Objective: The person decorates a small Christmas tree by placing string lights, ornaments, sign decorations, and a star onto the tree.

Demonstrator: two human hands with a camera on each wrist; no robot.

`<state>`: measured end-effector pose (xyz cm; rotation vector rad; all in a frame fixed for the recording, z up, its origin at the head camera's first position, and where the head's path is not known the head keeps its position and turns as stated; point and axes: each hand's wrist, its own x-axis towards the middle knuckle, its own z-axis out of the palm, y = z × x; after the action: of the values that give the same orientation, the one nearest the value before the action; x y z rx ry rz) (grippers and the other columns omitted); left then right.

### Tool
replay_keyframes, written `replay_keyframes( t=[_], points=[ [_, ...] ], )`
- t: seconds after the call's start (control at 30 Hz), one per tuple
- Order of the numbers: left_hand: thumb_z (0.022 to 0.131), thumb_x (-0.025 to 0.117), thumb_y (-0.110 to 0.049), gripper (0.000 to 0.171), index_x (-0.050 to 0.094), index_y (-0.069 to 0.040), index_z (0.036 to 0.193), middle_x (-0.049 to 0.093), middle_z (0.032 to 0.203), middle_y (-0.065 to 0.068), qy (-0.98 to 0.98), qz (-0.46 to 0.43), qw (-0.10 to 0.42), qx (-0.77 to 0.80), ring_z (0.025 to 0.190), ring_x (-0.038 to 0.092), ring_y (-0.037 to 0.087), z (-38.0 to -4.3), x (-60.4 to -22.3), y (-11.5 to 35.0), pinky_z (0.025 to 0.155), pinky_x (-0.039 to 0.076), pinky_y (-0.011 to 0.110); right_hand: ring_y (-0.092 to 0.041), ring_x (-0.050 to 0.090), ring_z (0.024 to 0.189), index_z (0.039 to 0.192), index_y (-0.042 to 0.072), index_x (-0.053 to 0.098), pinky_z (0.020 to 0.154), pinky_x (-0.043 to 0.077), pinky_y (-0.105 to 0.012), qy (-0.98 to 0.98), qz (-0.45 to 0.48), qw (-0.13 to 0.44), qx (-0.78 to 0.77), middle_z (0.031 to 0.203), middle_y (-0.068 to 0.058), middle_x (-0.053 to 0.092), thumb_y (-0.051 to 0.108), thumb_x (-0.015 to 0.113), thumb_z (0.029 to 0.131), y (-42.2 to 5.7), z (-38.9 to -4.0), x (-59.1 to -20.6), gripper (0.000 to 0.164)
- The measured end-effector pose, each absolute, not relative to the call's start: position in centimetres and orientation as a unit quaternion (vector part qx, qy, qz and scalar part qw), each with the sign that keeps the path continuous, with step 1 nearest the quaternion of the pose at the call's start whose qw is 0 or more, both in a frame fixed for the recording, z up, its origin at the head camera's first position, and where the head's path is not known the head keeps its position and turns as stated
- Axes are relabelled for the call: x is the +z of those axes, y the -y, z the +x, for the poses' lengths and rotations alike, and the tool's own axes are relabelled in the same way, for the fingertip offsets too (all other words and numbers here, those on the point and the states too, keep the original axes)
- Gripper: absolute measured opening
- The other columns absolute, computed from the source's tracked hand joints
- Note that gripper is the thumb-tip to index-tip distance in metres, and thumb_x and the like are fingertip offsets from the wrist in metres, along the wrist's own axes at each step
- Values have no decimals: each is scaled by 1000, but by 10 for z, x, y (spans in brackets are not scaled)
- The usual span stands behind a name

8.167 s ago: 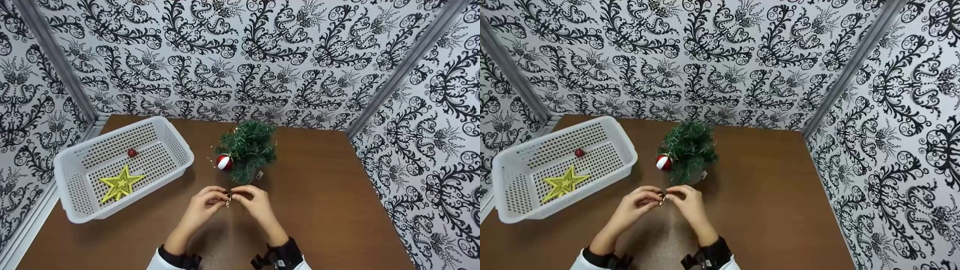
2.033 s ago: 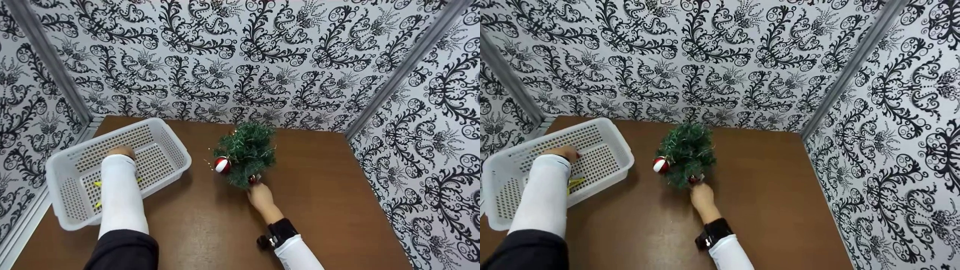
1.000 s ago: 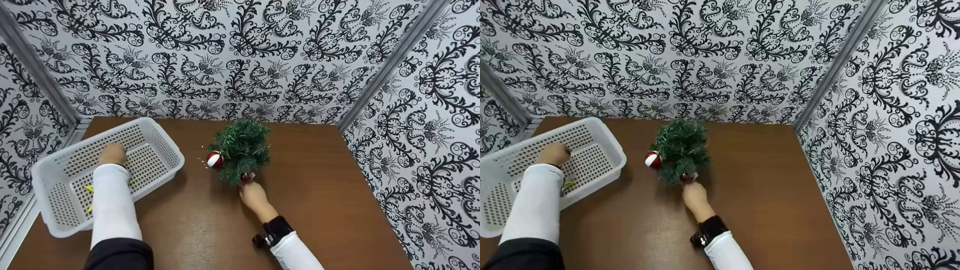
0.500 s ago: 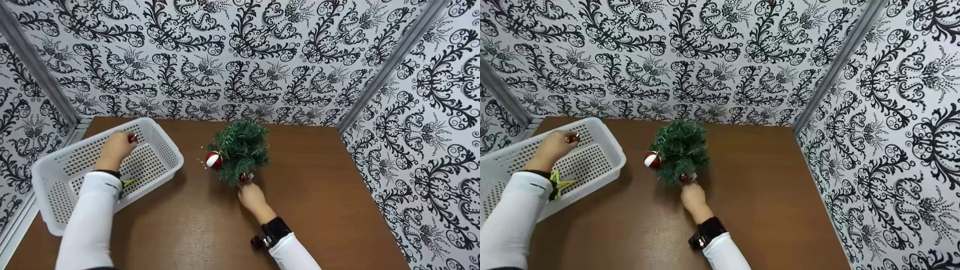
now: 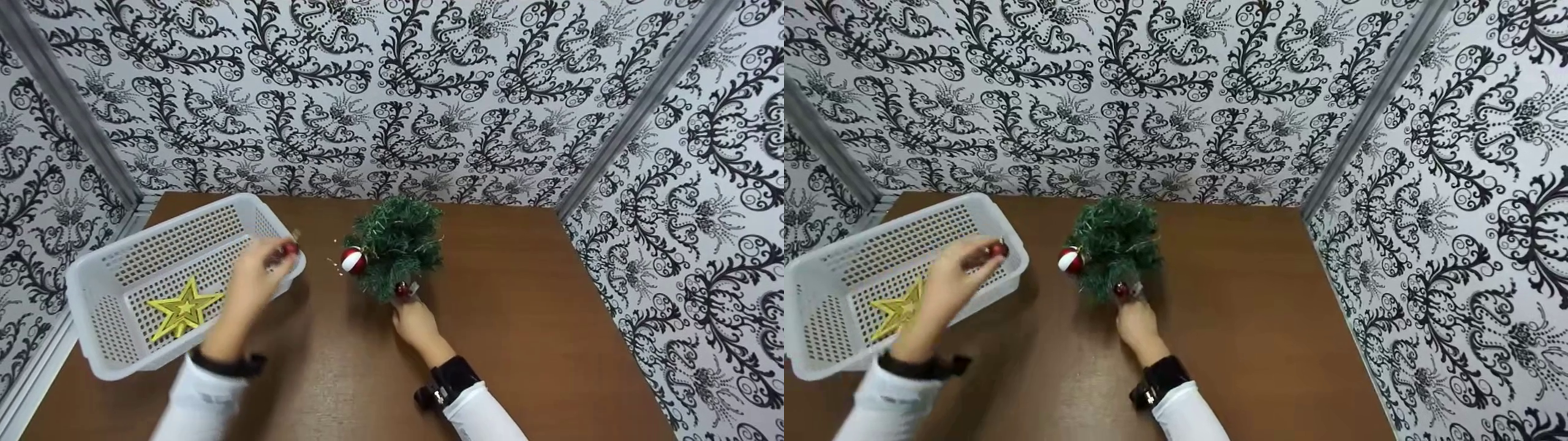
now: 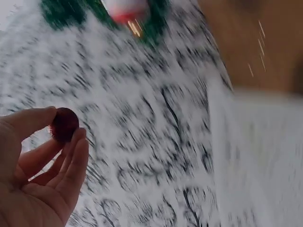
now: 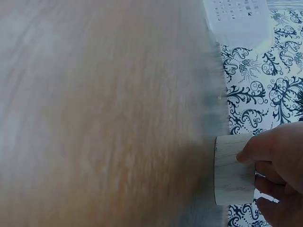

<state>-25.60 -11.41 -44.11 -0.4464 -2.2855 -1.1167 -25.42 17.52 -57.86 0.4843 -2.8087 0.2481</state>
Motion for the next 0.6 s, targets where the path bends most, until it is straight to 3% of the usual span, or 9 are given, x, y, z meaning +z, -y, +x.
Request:
replay_keyframes(
  t=[0.17, 0.37, 0.6],
  points=[
    [67, 76, -6, 33, 65, -2, 98, 63, 93, 11, 824, -192, 328, -420, 81, 61, 21, -217, -465, 80, 72, 51, 29, -26, 60, 77, 96, 10, 65, 64, 50, -39, 971, 170, 145, 86, 82, -9, 63, 12, 58, 80, -174, -253, -580, 17],
    [72, 72, -6, 32, 63, -2, 104, 61, 98, 9, 789, -165, 288, -517, 78, 62, 16, -188, -475, 47, 68, 52, 21, -28, 60, 77, 103, 12, 63, 60, 51, -41, 975, 150, 154, 59, 86, -9, 63, 11, 58, 77, -171, -249, -582, 27],
    [71, 70, 5, 30, 62, 5, 100, 60, 95, 18, 770, -166, 264, -557, 75, 63, 23, -168, -452, 24, 67, 52, 22, -23, 58, 78, 110, 12, 62, 51, 50, -34, 971, 121, 207, -13, 87, -5, 62, 19, 65, 70, -144, -248, -584, 41]
  ],
)
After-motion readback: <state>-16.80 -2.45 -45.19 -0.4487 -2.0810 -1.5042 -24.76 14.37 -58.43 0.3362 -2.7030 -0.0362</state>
